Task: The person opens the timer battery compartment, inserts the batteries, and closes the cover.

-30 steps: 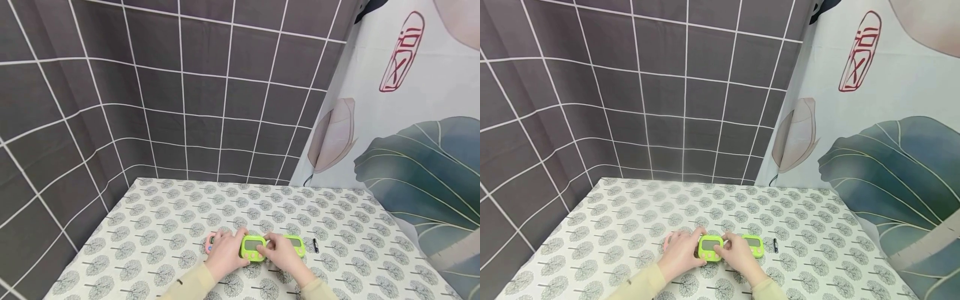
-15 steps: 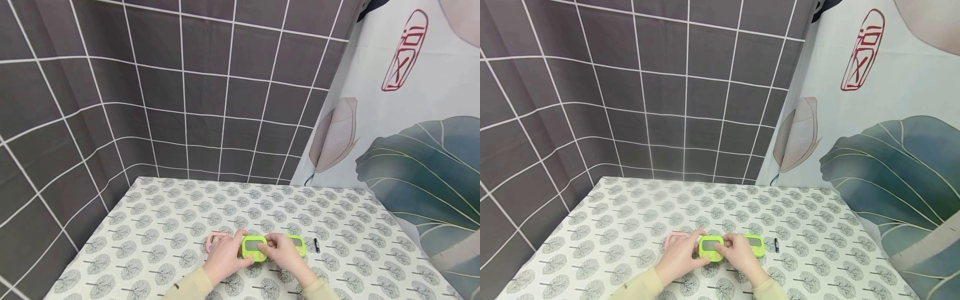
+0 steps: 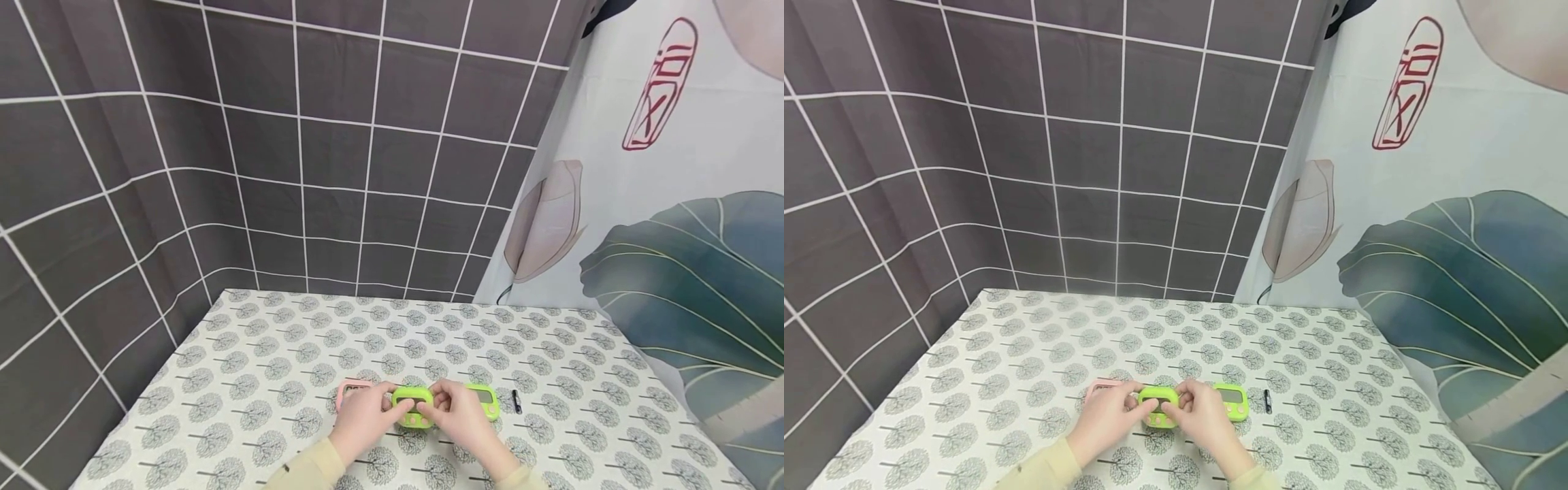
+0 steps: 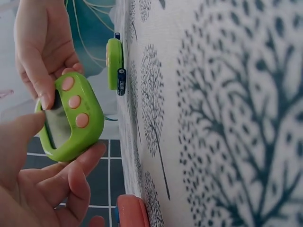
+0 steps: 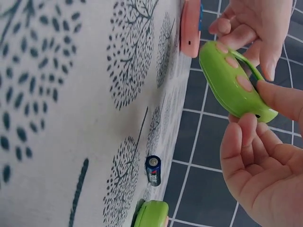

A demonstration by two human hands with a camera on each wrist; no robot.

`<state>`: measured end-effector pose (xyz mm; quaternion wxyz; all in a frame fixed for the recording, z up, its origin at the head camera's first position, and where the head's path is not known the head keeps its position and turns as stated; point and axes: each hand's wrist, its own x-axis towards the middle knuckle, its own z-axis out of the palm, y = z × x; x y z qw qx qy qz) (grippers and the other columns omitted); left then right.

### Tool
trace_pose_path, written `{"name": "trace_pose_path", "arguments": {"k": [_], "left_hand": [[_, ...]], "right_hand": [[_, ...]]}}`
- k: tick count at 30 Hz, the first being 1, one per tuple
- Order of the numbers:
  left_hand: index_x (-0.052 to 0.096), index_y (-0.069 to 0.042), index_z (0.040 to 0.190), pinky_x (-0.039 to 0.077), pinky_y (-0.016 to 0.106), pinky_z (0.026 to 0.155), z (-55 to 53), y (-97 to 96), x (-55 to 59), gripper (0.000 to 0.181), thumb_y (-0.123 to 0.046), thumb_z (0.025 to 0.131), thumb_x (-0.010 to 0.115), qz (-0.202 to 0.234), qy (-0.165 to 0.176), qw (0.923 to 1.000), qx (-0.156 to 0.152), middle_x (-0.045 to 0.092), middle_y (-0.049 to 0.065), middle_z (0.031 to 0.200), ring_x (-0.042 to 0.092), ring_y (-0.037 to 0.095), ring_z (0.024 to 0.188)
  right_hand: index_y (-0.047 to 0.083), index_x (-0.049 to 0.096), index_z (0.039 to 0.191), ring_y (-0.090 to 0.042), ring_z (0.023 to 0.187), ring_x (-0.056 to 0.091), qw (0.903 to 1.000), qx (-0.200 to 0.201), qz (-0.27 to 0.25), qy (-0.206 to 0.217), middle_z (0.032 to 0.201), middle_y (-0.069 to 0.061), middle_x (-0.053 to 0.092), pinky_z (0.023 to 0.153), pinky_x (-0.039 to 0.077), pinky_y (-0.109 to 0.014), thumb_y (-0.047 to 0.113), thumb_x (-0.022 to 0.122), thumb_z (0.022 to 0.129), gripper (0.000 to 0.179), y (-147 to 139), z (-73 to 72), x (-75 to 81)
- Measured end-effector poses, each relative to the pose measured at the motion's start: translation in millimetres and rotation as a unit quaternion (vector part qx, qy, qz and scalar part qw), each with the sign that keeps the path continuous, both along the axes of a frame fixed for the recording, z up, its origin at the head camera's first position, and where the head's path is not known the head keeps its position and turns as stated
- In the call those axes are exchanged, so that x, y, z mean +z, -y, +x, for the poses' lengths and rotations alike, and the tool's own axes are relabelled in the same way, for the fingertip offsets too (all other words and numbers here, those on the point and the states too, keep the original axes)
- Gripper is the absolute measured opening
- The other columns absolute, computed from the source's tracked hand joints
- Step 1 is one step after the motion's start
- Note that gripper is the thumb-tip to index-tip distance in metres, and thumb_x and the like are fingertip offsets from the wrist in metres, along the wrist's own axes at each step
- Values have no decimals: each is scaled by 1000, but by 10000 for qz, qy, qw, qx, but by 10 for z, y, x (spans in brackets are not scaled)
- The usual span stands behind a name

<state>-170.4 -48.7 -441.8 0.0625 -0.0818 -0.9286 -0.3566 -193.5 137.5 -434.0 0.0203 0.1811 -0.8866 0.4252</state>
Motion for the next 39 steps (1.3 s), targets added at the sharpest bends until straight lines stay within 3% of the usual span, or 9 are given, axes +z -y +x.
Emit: {"name": "trace_pose_path", "arguments": {"k": [3,9,11,14,19,24,32,39], "left_hand": [[71,-17,97,42,35,72,-1,-2,4,52,-63,85,52,58,-13,9999,121,56,-18,59,46,-1,50],[69,-22,76,40,31,67,-15,-2,13,50,-68,82,51,267,183,9992,216,55,-15,49,45,4,44],[70,-22,76,39,27,63,-25,1,9,51,-69,82,51,301,247,9990,225,54,-15,49,45,4,45],[70,-24,73,41,30,66,-26,8,4,51,-70,81,51,296,284,9989,239,53,-17,50,46,3,47],[70,-25,74,44,44,80,-13,15,-1,50,-70,82,50,466,441,9979,131,62,-16,59,52,1,55],[70,-19,78,44,56,85,-11,20,-5,50,-63,87,48,855,779,9933,-29,67,-11,68,60,7,67],[70,-17,78,47,39,69,-21,11,29,50,-60,89,48,1116,895,9895,-209,68,-8,72,57,8,65],[72,-17,79,48,39,73,-38,9,53,42,-51,92,52,1282,812,9877,-365,70,-6,73,62,13,76]], "right_hand": [[7,62,82,-1,57,47,9996,-137,-15,-230,67,6,55,51,46,-18,16,78,75,20,27,33,-3],[10,60,82,-1,57,44,9977,-422,-92,-516,66,7,52,50,44,-17,13,79,74,21,76,98,-5],[11,59,81,-2,57,44,9971,-493,-29,-574,66,8,51,50,43,-17,12,79,74,21,88,116,0],[12,58,82,-4,59,45,9962,-545,77,-682,66,8,50,52,43,-16,10,79,73,23,98,131,2],[11,58,82,-5,60,46,9950,-540,62,-833,68,7,50,53,43,-16,8,79,72,24,103,139,-8],[12,57,80,-1,61,43,9905,-498,138,-1273,70,9,49,54,44,-16,4,80,69,27,119,150,-37],[17,54,79,0,67,40,9750,-417,270,-2167,74,14,43,58,42,-17,1,81,64,35,137,166,-71],[16,52,80,0,76,45,9628,-306,639,-2608,82,13,49,67,48,-19,-1,83,59,41,144,171,-74]]}}
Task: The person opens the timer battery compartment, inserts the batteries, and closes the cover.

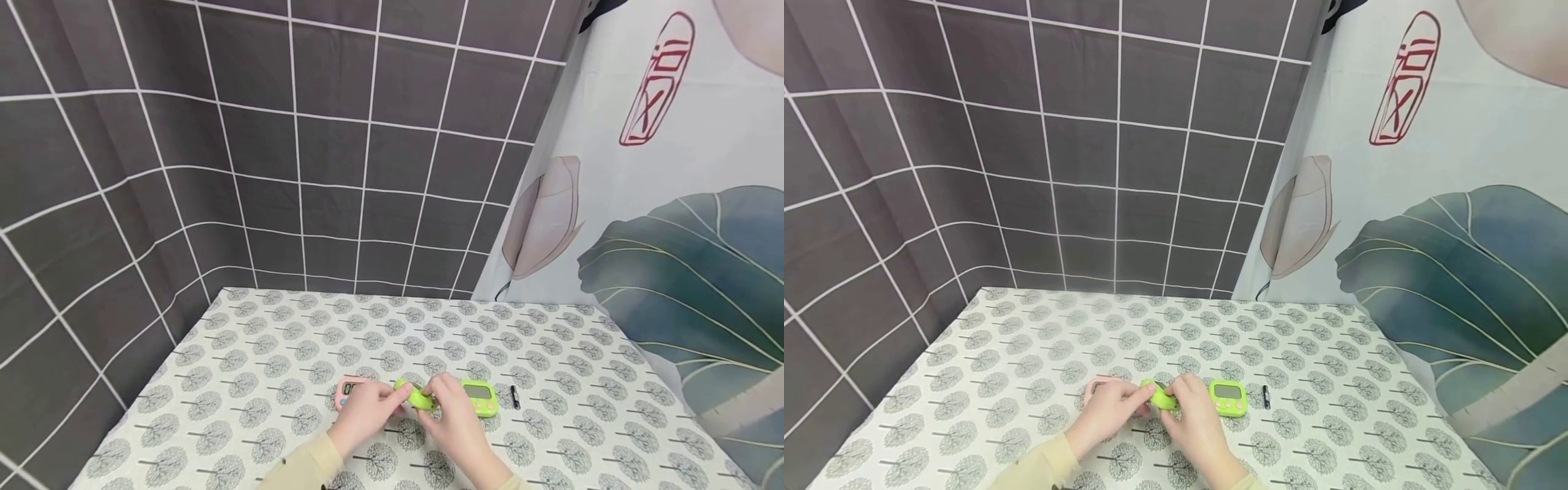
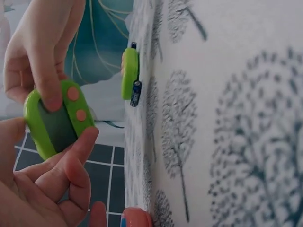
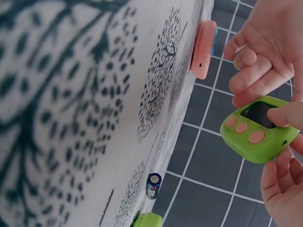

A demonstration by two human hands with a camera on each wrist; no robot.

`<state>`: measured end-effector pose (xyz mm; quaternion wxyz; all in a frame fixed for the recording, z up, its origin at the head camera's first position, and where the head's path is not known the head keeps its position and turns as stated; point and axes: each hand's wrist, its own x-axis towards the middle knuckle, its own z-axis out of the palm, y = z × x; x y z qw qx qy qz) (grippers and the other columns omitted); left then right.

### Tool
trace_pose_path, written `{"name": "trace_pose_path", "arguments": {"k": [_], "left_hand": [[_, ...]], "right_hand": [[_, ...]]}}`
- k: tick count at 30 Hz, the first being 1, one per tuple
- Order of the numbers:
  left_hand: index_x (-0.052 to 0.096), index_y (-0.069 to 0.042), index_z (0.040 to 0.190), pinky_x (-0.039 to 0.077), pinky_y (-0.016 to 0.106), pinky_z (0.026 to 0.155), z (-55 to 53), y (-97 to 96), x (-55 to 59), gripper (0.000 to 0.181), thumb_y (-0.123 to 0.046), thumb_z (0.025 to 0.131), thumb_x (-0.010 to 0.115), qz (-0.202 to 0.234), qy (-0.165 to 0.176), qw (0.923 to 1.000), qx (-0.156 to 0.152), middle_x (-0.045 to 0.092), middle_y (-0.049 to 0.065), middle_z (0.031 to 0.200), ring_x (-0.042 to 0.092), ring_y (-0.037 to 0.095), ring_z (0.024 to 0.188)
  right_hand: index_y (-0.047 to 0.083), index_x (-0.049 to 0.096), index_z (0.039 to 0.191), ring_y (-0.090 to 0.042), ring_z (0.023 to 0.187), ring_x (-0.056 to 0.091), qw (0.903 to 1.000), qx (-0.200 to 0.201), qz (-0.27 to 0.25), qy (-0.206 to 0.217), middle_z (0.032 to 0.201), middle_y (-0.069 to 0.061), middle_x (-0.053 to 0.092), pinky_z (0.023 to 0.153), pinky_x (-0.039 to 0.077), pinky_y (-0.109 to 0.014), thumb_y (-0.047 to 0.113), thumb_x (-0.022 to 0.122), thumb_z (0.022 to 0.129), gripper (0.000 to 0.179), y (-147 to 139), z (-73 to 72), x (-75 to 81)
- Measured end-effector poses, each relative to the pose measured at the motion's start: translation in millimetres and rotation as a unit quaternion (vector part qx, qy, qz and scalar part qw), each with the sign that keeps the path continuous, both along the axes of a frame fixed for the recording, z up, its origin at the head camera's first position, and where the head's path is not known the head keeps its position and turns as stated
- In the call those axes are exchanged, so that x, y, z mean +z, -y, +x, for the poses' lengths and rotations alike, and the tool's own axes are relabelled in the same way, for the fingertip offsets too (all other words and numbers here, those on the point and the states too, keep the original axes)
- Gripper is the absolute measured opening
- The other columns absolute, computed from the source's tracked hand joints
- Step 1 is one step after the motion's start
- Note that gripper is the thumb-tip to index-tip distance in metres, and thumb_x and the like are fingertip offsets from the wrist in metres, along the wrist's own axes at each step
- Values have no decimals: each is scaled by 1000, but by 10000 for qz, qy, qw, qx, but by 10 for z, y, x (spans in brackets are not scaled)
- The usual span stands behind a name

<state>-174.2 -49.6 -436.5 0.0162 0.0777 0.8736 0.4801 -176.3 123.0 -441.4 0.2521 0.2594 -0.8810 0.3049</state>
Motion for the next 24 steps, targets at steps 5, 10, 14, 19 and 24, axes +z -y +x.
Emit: {"name": "trace_pose_path", "arguments": {"k": [5,10,14,19,24], "left_hand": [[72,-15,80,44,31,65,-6,15,10,41,-50,91,54,211,98,9997,-46,72,-1,77,56,11,66],[70,-17,75,40,24,54,-10,9,3,42,-53,89,55,321,152,9992,198,69,0,70,46,9,52],[65,-15,67,37,20,47,-6,-3,1,44,-55,86,59,396,138,9984,382,54,-8,53,40,6,44],[67,-14,73,37,18,46,0,-12,18,40,-52,84,63,511,48,9978,408,47,-10,49,40,5,45],[72,-11,87,36,18,48,-5,-29,47,37,-47,84,65,809,159,9951,552,56,-6,58,40,6,50]], "right_hand": [[17,53,79,0,77,45,9984,-1,369,-434,83,13,49,68,48,-19,2,86,55,44,5,25,5],[17,55,79,-1,79,46,9947,176,555,-852,85,11,51,70,48,-19,4,87,53,43,16,40,20],[16,56,81,-3,81,47,9908,322,701,-1110,88,9,53,71,48,-18,6,87,51,45,21,49,18],[16,55,82,-4,83,48,9885,357,848,-1201,90,9,54,73,49,-18,8,87,51,45,25,50,12],[16,57,84,-5,83,50,9883,475,691,-1273,92,9,55,74,49,-19,12,87,55,42,20,33,11]]}}
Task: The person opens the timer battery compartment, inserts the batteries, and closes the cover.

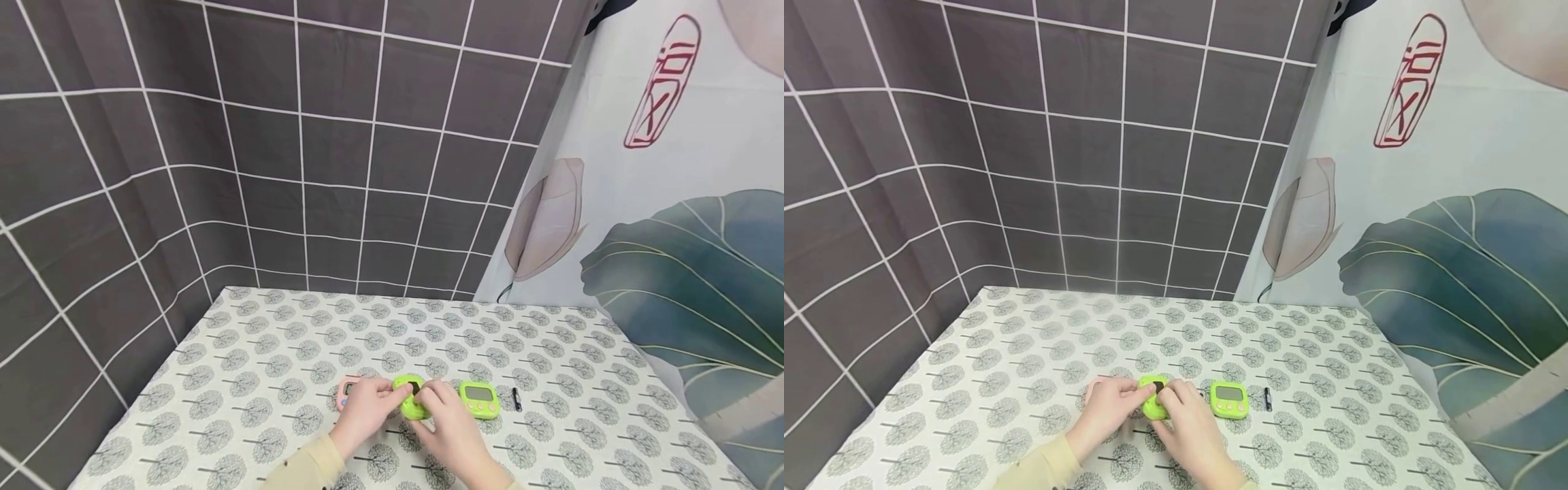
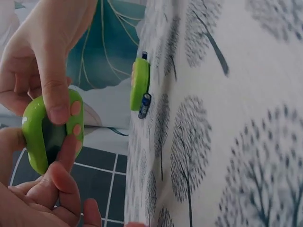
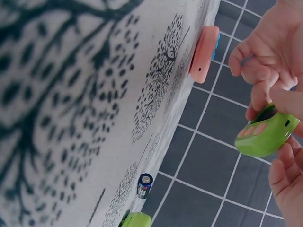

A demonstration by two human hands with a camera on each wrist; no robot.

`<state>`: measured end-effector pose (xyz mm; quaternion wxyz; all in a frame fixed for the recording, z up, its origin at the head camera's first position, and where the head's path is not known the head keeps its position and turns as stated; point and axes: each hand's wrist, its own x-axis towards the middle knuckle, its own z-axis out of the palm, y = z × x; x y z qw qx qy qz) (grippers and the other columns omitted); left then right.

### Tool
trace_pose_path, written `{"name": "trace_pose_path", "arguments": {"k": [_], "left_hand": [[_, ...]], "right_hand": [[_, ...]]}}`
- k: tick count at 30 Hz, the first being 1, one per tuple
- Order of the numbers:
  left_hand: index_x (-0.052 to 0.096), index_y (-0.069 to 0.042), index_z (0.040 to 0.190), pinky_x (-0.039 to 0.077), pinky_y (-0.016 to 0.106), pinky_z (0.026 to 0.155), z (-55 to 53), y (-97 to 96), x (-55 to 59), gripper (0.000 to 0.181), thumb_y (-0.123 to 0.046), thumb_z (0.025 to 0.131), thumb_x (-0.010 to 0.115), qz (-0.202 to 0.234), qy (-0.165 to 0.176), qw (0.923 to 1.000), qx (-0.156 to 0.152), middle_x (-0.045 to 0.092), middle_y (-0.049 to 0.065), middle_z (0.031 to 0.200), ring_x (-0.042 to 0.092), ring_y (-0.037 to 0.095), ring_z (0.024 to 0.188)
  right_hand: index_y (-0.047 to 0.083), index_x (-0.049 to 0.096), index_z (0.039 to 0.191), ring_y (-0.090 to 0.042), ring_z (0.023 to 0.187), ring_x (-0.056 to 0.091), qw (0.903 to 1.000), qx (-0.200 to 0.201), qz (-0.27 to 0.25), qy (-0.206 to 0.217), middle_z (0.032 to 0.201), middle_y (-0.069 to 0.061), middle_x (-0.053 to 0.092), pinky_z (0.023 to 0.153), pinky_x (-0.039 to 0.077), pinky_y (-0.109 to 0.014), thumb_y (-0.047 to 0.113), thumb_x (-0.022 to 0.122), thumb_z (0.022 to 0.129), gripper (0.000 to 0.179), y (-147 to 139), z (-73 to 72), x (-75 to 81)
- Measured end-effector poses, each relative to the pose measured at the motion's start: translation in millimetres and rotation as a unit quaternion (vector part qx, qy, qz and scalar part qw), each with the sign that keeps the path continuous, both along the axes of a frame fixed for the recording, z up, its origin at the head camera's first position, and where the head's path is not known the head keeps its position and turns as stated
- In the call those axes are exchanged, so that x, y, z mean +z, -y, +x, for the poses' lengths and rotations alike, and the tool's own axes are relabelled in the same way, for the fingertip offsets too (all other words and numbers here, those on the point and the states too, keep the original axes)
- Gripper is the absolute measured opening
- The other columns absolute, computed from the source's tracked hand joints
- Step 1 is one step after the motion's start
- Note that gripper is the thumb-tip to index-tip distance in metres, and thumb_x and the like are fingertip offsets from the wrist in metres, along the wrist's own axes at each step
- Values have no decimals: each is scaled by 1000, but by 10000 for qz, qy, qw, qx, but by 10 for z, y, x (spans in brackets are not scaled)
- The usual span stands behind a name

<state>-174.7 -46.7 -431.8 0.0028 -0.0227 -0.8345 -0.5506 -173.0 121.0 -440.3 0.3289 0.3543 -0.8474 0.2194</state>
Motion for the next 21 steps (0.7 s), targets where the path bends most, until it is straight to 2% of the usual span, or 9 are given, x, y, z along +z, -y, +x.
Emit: {"name": "trace_pose_path", "arguments": {"k": [4,6,8,9,11,12,16,21], "left_hand": [[72,-8,99,31,18,46,1,-21,30,39,-43,84,67,485,213,9985,111,65,-2,68,35,8,51],[71,-7,101,38,22,51,6,-25,39,38,-41,84,68,581,231,9980,104,71,3,77,43,9,55],[71,-7,101,49,33,67,17,-26,41,37,-39,84,68,571,181,9982,81,73,7,93,58,15,68],[71,-7,101,50,41,75,23,-26,39,35,-38,84,67,558,155,9983,62,73,8,95,63,18,75],[71,-7,102,43,56,91,33,-19,34,34,-36,85,67,556,85,9984,7,72,10,101,66,26,96],[70,-7,103,40,60,94,36,-14,29,33,-35,86,66,564,45,9984,-22,72,10,101,65,27,102],[67,-3,109,41,57,96,37,-4,20,36,-32,87,65,670,25,9976,-143,72,12,99,66,28,102],[62,-1,116,52,41,88,29,15,-1,41,-29,87,66,685,3,9972,-282,72,12,100,69,22,93]], "right_hand": [[15,59,87,-6,85,53,9997,137,-197,-107,94,9,55,77,50,-22,15,86,57,40,-13,-16,-5],[16,59,88,-7,87,54,9995,160,-227,-141,95,9,55,78,50,-24,16,86,58,40,-17,-22,-7],[17,59,89,-8,88,54,9996,138,-190,-168,95,9,55,78,51,-26,17,86,58,41,-22,-25,-10],[17,59,89,-8,88,54,9996,127,-159,-176,95,9,55,78,51,-26,17,86,58,41,-23,-25,-12],[18,59,89,-9,89,54,9998,96,-79,-151,95,9,55,77,51,-27,19,86,58,41,-21,-25,-11],[18,59,89,-9,89,54,9999,80,-34,-140,96,9,55,77,51,-27,20,86,58,41,-19,-24,-11],[18,59,89,-9,89,54,9999,67,41,-66,96,8,55,76,52,-27,23,86,59,40,-14,-21,-11],[17,60,91,-6,86,53,9991,337,-206,119,95,8,54,75,50,-24,23,84,61,39,-25,-20,-3]]}}
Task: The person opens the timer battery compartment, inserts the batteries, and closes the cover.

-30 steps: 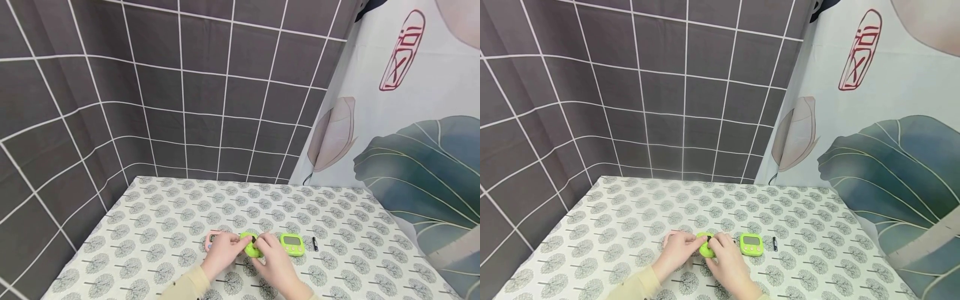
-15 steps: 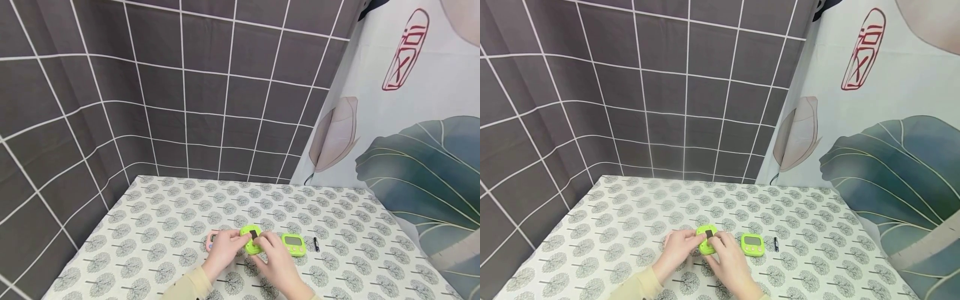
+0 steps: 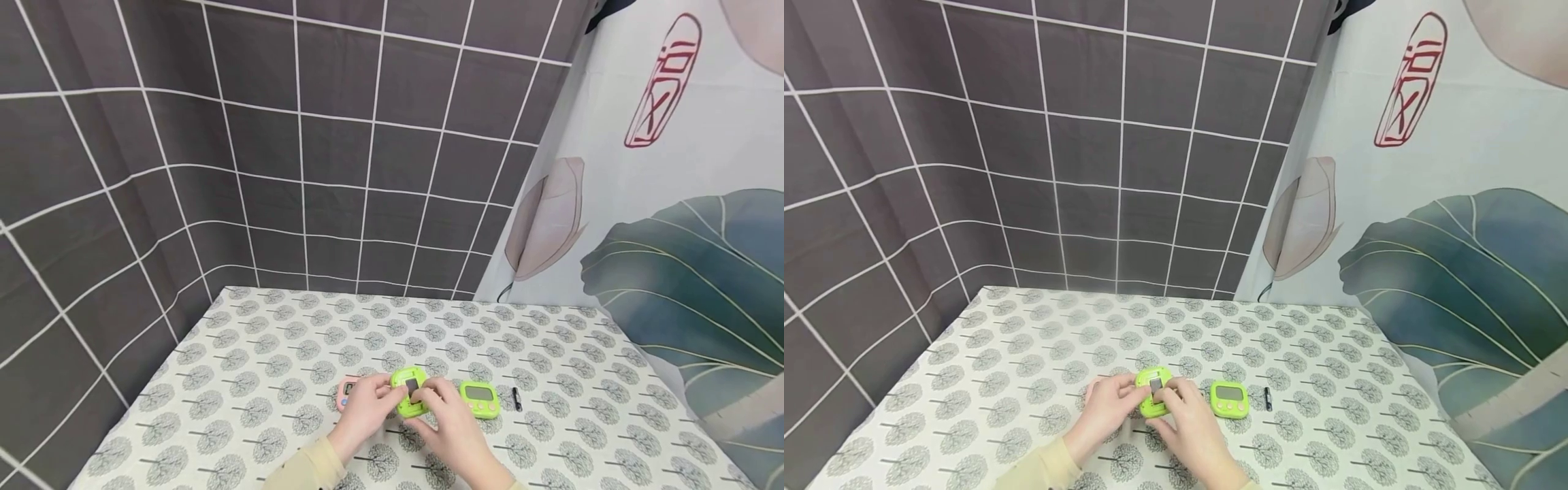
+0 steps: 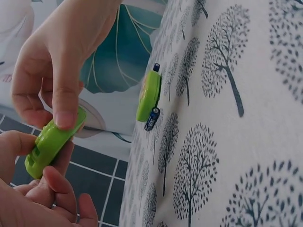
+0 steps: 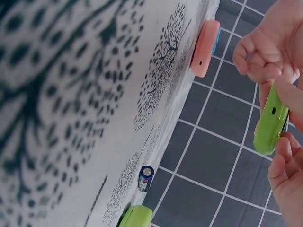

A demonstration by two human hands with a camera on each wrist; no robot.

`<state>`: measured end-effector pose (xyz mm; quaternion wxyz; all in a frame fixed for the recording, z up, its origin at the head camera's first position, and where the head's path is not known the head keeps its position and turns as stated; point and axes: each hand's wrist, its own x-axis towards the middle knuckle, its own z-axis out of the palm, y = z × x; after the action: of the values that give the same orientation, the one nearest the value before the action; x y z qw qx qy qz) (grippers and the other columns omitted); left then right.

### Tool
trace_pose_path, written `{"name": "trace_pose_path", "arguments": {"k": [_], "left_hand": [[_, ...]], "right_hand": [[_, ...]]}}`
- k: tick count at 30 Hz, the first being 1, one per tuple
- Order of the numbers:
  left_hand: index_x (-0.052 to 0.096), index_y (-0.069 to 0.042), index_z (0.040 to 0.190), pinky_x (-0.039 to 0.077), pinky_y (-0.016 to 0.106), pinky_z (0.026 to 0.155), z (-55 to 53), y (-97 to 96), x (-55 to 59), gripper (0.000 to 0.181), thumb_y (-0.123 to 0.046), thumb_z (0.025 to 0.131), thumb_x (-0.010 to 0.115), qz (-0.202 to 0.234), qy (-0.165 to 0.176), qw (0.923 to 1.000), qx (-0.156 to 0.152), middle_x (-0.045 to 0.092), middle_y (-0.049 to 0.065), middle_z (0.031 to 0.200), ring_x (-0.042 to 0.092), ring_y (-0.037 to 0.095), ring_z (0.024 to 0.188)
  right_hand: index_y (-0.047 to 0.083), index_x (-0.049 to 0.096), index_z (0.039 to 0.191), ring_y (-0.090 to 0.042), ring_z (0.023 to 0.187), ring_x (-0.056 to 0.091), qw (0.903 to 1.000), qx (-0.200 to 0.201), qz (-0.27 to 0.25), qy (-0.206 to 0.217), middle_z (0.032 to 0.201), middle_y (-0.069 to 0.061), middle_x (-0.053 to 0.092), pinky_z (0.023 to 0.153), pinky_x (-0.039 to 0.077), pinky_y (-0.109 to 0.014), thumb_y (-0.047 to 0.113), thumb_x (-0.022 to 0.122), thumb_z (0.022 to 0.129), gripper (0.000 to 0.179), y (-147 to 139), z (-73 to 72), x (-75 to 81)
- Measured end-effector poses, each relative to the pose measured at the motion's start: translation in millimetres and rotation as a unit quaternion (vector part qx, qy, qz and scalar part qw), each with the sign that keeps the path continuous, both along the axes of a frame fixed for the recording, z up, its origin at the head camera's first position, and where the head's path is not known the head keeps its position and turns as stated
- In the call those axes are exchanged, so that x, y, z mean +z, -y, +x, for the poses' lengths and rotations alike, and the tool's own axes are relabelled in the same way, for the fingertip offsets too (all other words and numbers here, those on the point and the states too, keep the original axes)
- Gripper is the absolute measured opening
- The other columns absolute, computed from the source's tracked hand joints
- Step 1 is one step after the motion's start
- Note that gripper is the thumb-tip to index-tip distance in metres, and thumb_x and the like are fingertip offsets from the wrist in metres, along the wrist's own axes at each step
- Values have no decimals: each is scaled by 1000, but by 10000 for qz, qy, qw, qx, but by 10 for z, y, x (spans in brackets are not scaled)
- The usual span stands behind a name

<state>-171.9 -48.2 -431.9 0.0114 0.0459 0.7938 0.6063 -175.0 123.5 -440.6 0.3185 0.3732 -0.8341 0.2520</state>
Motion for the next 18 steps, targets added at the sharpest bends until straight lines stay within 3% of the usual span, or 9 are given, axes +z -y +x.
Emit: {"name": "trace_pose_path", "arguments": {"k": [6,11,13,15,18], "left_hand": [[61,1,117,53,22,70,-10,56,-39,40,-24,86,66,2,-209,9996,-210,73,10,94,68,12,77],[61,1,118,53,30,78,-14,74,-51,39,-23,87,65,-29,-223,9995,-222,73,9,92,68,10,73],[61,0,118,50,39,87,-12,76,-47,38,-22,87,65,-44,-176,9997,-187,73,9,93,68,11,75],[61,1,118,52,42,86,-10,78,-40,39,-22,87,65,-27,-134,9998,-169,73,10,95,69,12,77],[62,2,116,52,39,86,-3,80,-23,38,-22,87,65,-63,-142,9996,-216,72,12,96,69,14,80]], "right_hand": [[13,61,96,-4,82,53,9985,33,-290,454,97,7,54,73,50,-21,23,84,63,42,-18,9,-3],[7,60,110,-8,75,52,9920,-401,-609,1035,95,4,56,64,48,-20,21,85,60,58,-17,23,-1],[6,59,115,-8,73,51,9873,-516,-705,1325,95,4,57,63,47,-20,21,85,60,63,-15,24,13],[5,59,120,-5,72,50,9798,-618,-807,1721,93,5,59,61,46,-21,22,85,62,66,-16,23,34],[4,58,125,-1,69,51,9615,-675,-987,2476,90,5,63,60,47,-21,26,83,66,68,-29,17,71]]}}
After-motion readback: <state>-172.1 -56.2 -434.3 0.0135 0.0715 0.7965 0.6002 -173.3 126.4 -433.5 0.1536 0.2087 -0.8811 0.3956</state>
